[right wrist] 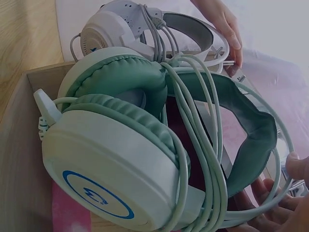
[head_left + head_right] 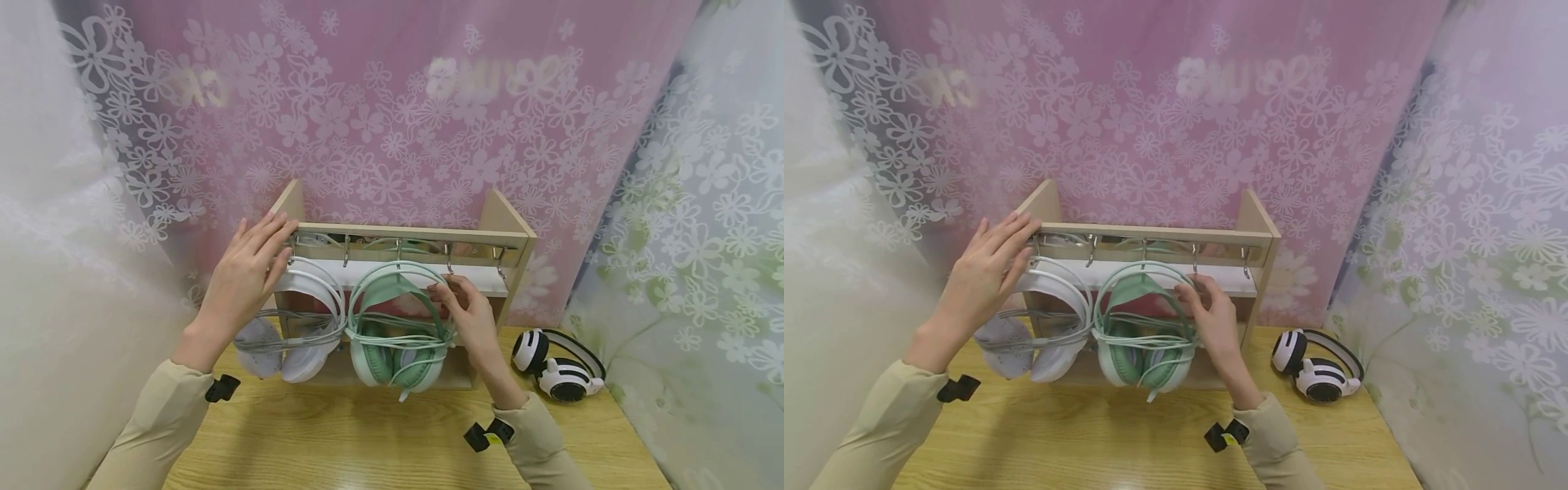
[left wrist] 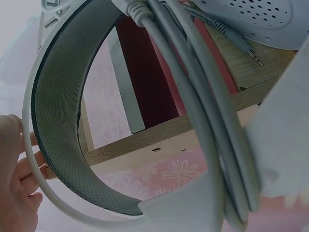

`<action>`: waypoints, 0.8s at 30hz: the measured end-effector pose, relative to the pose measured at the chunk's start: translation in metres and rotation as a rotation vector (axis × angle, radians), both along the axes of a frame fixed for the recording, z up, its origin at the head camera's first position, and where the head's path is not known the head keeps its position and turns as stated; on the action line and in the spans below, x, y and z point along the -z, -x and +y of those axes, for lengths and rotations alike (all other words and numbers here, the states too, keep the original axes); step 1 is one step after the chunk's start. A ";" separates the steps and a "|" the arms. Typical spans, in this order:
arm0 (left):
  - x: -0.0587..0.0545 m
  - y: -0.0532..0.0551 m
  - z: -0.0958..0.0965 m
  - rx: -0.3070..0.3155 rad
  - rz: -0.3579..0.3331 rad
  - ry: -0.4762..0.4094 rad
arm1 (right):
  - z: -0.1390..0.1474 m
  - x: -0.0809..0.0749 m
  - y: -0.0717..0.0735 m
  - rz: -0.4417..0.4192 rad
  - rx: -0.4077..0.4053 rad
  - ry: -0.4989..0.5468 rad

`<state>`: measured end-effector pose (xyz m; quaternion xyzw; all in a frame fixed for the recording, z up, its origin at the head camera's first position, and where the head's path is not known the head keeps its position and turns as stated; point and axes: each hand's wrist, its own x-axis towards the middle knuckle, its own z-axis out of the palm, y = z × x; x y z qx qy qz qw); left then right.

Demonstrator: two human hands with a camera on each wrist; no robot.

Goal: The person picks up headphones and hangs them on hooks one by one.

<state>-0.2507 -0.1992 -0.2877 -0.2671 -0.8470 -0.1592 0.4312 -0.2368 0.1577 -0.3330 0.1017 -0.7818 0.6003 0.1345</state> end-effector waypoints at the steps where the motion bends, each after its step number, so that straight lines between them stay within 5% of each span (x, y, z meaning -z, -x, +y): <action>1: 0.000 0.000 0.000 0.000 -0.001 0.000 | 0.001 0.000 0.000 -0.006 -0.002 0.004; 24: 0.002 0.002 0.000 0.006 0.010 -0.008 | 0.023 0.019 0.005 0.072 -0.072 0.061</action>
